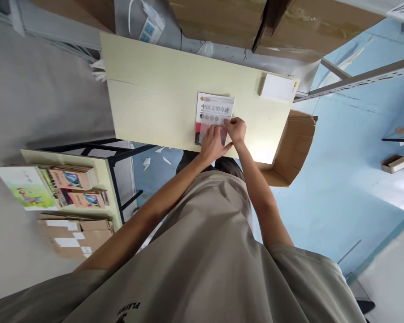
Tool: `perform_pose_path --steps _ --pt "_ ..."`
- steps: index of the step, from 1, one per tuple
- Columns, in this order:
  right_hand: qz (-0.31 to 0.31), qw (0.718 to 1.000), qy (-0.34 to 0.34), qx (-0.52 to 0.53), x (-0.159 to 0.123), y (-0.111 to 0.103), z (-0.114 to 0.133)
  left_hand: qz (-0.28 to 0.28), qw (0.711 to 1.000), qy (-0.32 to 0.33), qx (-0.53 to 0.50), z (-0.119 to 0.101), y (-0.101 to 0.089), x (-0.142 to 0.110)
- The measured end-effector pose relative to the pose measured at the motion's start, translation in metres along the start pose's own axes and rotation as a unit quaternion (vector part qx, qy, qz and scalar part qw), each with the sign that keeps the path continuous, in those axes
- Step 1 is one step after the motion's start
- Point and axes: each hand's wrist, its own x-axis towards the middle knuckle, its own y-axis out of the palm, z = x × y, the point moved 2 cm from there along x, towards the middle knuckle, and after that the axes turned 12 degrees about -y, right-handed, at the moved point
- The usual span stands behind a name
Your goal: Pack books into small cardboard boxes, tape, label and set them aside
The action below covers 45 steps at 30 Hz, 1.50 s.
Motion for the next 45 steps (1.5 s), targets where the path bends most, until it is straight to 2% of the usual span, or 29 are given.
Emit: perform_pose_path --steps 2,4,5,7,9,12,14,15,17,21,25,28,32,34,36,38,40,43,45 --pt "0.015 1.000 -0.006 -0.006 -0.002 -0.003 0.006 0.011 1.000 -0.014 0.016 -0.011 0.010 -0.010" --pt "0.042 0.998 -0.029 -0.046 -0.004 -0.011 0.016 0.010 1.000 -0.013 0.008 -0.010 0.009 -0.012" --pt "0.050 0.994 -0.058 -0.078 -0.005 -0.017 0.023 0.009 1.000 -0.005 -0.002 -0.007 0.005 -0.011" --pt "0.057 0.974 -0.160 -0.151 -0.005 -0.033 0.044 0.010 1.000 0.016 -0.025 0.003 -0.007 -0.010" --pt "0.095 0.927 -0.294 -0.211 -0.001 -0.048 0.073 0.006 0.998 0.030 -0.046 0.013 -0.020 -0.011" --pt "0.252 0.817 -0.435 -0.282 0.020 -0.059 0.118 -0.028 0.995 0.034 -0.086 0.025 -0.037 -0.019" --pt "0.339 0.746 -0.468 -0.332 0.041 -0.058 0.145 -0.062 0.989 0.030 -0.130 0.032 -0.047 -0.027" --pt "0.365 0.722 -0.469 -0.353 0.054 -0.054 0.158 -0.080 0.984 0.026 -0.156 0.035 -0.052 -0.032" --pt "0.390 0.700 -0.459 -0.384 0.077 -0.043 0.185 -0.120 0.969 0.002 -0.215 0.042 -0.060 -0.041" --pt "0.401 0.687 -0.440 -0.417 0.105 0.000 0.238 -0.223 0.913 -0.106 -0.324 0.064 -0.073 -0.055" --pt "0.392 0.697 -0.439 -0.409 0.116 0.063 0.275 -0.282 0.850 -0.185 -0.405 0.096 -0.078 -0.054" --pt "0.397 0.716 -0.431 -0.380 0.120 0.116 0.278 -0.290 0.820 -0.222 -0.440 0.124 -0.081 -0.043" --pt "0.397 0.724 -0.389 -0.409 0.120 0.172 0.260 -0.277 0.799 -0.323 -0.426 0.156 -0.082 -0.028" --pt "0.397 0.717 -0.368 -0.440 0.116 0.188 0.251 -0.262 0.807 -0.370 -0.378 0.165 -0.085 -0.025" --pt "0.389 0.712 -0.347 -0.470 0.111 0.197 0.247 -0.237 0.844 -0.376 -0.301 0.170 -0.091 -0.024" --pt "0.375 0.711 -0.326 -0.497 0.103 0.201 0.249 -0.199 0.889 -0.352 -0.213 0.172 -0.101 -0.026" --pt "0.361 0.711 -0.305 -0.521 0.094 0.204 0.255 -0.157 0.921 -0.332 -0.129 0.173 -0.114 -0.028" --pt "0.335 0.720 -0.278 -0.540 0.074 0.202 0.261 -0.130 0.942 -0.307 -0.029 0.174 -0.141 -0.024" --pt "0.309 0.742 -0.267 -0.532 0.056 0.193 0.258 -0.133 0.956 -0.260 0.012 0.171 -0.161 -0.013"
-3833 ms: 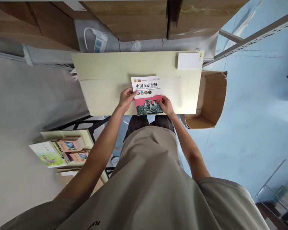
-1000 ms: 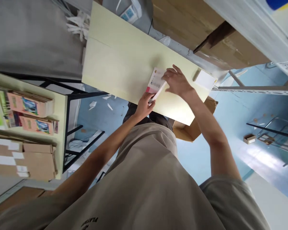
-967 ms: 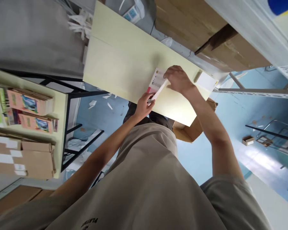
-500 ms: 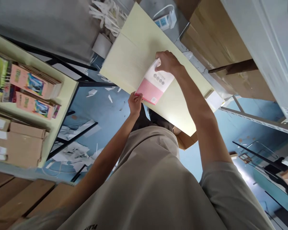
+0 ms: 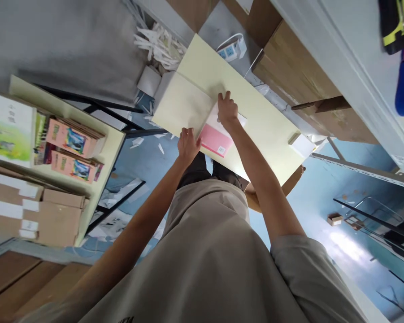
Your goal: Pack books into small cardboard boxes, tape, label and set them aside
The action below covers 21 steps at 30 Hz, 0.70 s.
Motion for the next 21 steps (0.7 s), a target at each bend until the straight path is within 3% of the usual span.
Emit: perform_pose_path --steps 3,6,10,13,17,21 --pt "-0.030 0.998 0.024 0.052 -0.043 0.018 0.006 0.025 0.993 0.109 0.048 -0.021 -0.019 0.022" --pt "-0.021 0.993 0.048 0.106 -0.087 0.046 0.013 0.075 0.973 0.187 0.113 -0.042 -0.028 0.038" --pt "0.007 0.986 0.067 0.151 -0.120 0.075 0.030 0.130 0.946 0.230 0.188 -0.055 -0.030 0.041" --pt "-0.001 0.983 0.078 0.165 -0.127 0.081 0.040 0.137 0.937 0.234 0.218 -0.057 -0.032 0.038" --pt "-0.030 0.977 0.076 0.197 -0.132 0.061 0.038 0.132 0.936 0.257 0.200 -0.073 -0.048 0.045" --pt "-0.149 0.964 0.086 0.204 -0.152 -0.001 0.012 0.101 0.922 0.366 0.081 -0.134 -0.087 0.053"
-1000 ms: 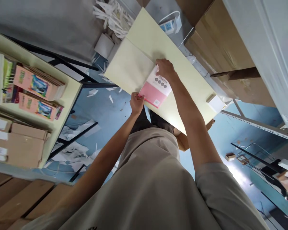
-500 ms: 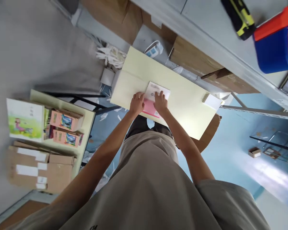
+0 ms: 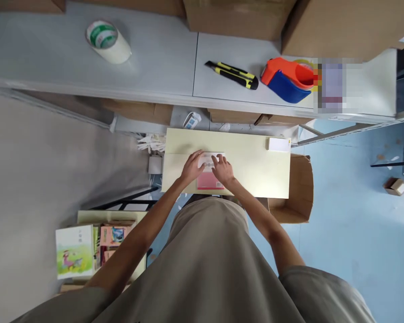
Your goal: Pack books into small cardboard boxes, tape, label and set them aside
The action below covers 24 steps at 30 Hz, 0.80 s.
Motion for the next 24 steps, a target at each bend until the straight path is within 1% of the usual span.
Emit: perform_pose_path --steps 1,3,5,6,7,9,11,12,14,16,18,20,21,22,24 --pt "-0.046 0.999 -0.009 0.000 0.001 -0.025 -0.001 -0.033 0.998 0.041 -0.024 -0.015 -0.018 0.012" --pt "-0.151 0.988 -0.030 -0.009 0.003 -0.082 -0.003 -0.096 0.985 0.123 -0.070 -0.053 -0.058 0.035" --pt "-0.251 0.966 -0.048 -0.033 0.008 -0.143 -0.007 -0.144 0.964 0.197 -0.108 -0.097 -0.099 0.059" --pt "-0.289 0.955 -0.053 -0.046 0.013 -0.171 -0.010 -0.160 0.954 0.223 -0.118 -0.118 -0.118 0.070" --pt "-0.315 0.946 -0.056 -0.059 0.019 -0.198 -0.014 -0.174 0.946 0.244 -0.123 -0.138 -0.135 0.082" --pt "-0.336 0.936 -0.061 -0.080 0.037 -0.241 -0.025 -0.198 0.929 0.285 -0.127 -0.172 -0.163 0.102" --pt "-0.333 0.937 -0.058 -0.091 0.059 -0.268 -0.037 -0.209 0.915 0.324 -0.117 -0.196 -0.181 0.119" --pt "-0.328 0.938 -0.056 -0.093 0.070 -0.276 -0.043 -0.212 0.912 0.334 -0.112 -0.204 -0.186 0.126" --pt "-0.318 0.942 -0.052 -0.091 0.089 -0.283 -0.053 -0.216 0.912 0.330 -0.114 -0.212 -0.191 0.136" --pt "-0.304 0.948 -0.045 -0.086 0.100 -0.284 -0.057 -0.220 0.918 0.305 -0.128 -0.212 -0.193 0.141" --pt "-0.286 0.954 -0.034 -0.084 0.100 -0.282 -0.056 -0.220 0.923 0.287 -0.133 -0.204 -0.191 0.138" --pt "-0.273 0.958 -0.022 -0.085 0.091 -0.279 -0.051 -0.217 0.927 0.274 -0.136 -0.187 -0.184 0.128" --pt "-0.274 0.958 -0.019 -0.084 0.083 -0.276 -0.048 -0.215 0.930 0.264 -0.140 -0.173 -0.176 0.121" --pt "-0.281 0.956 -0.019 -0.081 0.074 -0.271 -0.044 -0.211 0.934 0.248 -0.147 -0.156 -0.166 0.112" --pt "-0.317 0.946 -0.032 -0.066 0.051 -0.255 -0.037 -0.196 0.948 0.195 -0.160 -0.112 -0.136 0.090"
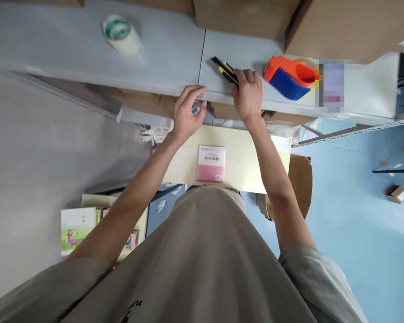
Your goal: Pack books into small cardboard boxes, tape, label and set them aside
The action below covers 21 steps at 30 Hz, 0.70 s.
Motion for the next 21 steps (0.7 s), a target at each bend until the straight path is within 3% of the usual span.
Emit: perform_pose_path --steps 4,7,9,12,15,21 --pt "-0.064 0.996 -0.024 0.059 -0.073 0.019 0.021 0.067 0.983 -0.164 0.055 0.087 0.015 -0.115" --pt "0.009 0.997 -0.002 0.081 -0.130 0.060 0.033 0.145 0.946 -0.269 0.108 0.143 0.029 -0.187" --pt "0.070 0.993 0.021 0.088 -0.163 0.094 0.039 0.187 0.929 -0.296 0.120 0.168 0.038 -0.215" --pt "0.106 0.988 0.068 0.093 -0.202 0.138 0.048 0.232 0.925 -0.277 0.114 0.184 0.053 -0.229" --pt "0.126 0.977 0.133 0.106 -0.226 0.170 0.064 0.253 0.926 -0.254 0.113 0.185 0.063 -0.226" --pt "0.168 0.953 0.206 0.147 -0.236 0.228 0.110 0.284 0.926 -0.228 0.102 0.193 0.058 -0.224"
